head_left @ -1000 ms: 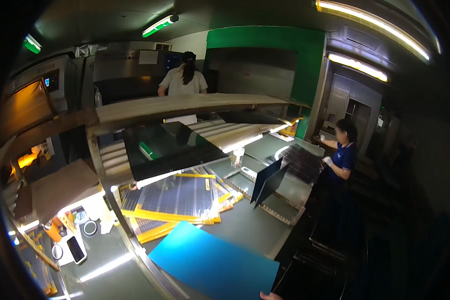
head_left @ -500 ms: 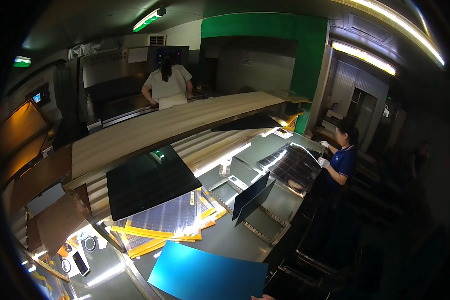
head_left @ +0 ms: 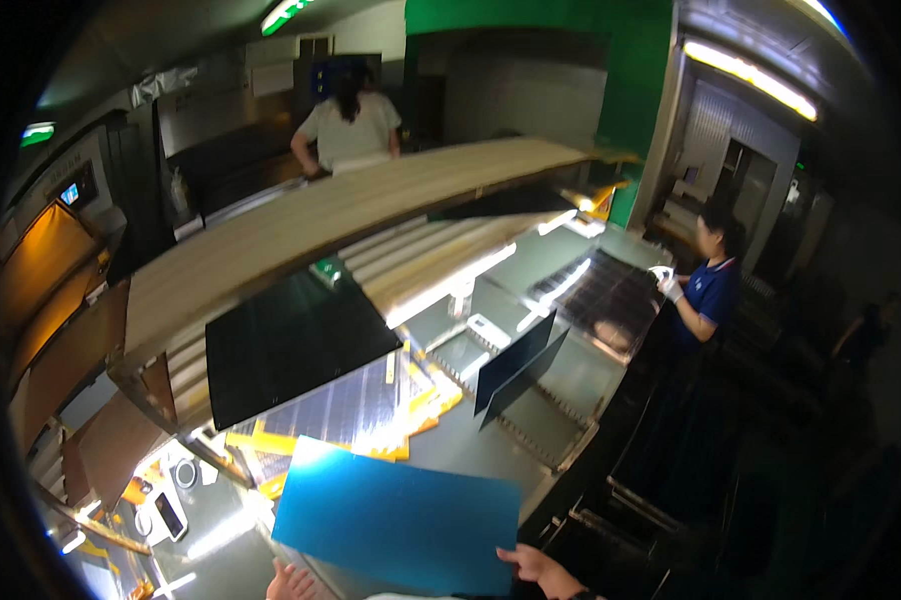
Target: Sorting and inspecting large patterned glass or metal panels at a fabrication workstation.
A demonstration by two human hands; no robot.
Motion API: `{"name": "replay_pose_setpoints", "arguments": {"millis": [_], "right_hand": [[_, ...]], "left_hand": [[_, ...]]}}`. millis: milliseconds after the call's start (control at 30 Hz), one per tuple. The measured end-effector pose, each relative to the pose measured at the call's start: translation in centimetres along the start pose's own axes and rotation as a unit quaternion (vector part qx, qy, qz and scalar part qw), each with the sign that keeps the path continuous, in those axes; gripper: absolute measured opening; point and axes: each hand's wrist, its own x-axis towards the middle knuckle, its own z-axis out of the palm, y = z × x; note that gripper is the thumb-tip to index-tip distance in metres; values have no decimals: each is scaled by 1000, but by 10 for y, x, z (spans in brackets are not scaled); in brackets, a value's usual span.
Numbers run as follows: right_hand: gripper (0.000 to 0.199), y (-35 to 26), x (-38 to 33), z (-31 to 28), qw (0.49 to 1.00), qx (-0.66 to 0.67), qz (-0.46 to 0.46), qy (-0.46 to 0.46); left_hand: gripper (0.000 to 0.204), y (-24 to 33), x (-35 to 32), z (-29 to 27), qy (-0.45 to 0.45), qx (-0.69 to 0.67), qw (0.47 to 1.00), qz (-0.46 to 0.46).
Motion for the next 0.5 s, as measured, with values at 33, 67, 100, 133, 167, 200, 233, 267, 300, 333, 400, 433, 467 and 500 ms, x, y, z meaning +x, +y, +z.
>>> {"name": "replay_pose_setpoints", "arguments": {"millis": [33, 67, 100, 133, 167, 200, 233, 267, 300, 333, 400, 433, 467, 500], "right_hand": [[33, 2, 10, 4, 999, 17, -14, -44], [32, 5, 19, 8, 1000, 3, 1, -17], [31, 8, 26, 11, 1000, -21, 22, 8], [30, 12, 30, 12, 998, -28, 24, 42], [29, 17, 32, 12, 996, -21, 19, 84], [30, 19, 34, 11, 997, -1, 13, 72], [31, 22, 34, 11, 996, 18, 27, 85], [31, 25, 33, 10, 997, 17, 36, 64], [30, 26, 32, 10, 997, 13, 16, 71], [30, 29, 29, 11, 995, 7, 2, 98], [29, 30, 22, 16, 997, -1, -28, 66], [30, 29, 18, 20, 996, -6, -42, 76], [30, 28, 14, 24, 996, 5, -69, 59], [30, 26, 9, 28, 996, -2, -60, 67]], "left_hand": [[61, -4, -3, -2, -28, 35, 999, 16], [55, -9, -6, -4, -131, 99, 985, 56], [55, -12, -10, -7, -91, 101, 990, 37], [51, -16, -12, -12, -69, 168, 982, 58], [47, -22, -13, -16, -62, 238, 965, 93], [47, -27, -14, -21, -44, 230, 970, 70], [44, -32, -15, -29, -14, 235, 969, 70], [41, -41, -17, -36, 30, 246, 967, 59], [41, -51, -18, -41, 25, 231, 971, 56], [41, -57, -18, -47, 34, 219, 975, 34], [40, -71, -21, -56, 60, 193, 979, 13], [41, -75, -23, -58, 43, 202, 978, 20], [41, -75, -24, -59, 7, 216, 976, 39], [41, -70, -25, -57, 27, 208, 977, 28]]}}
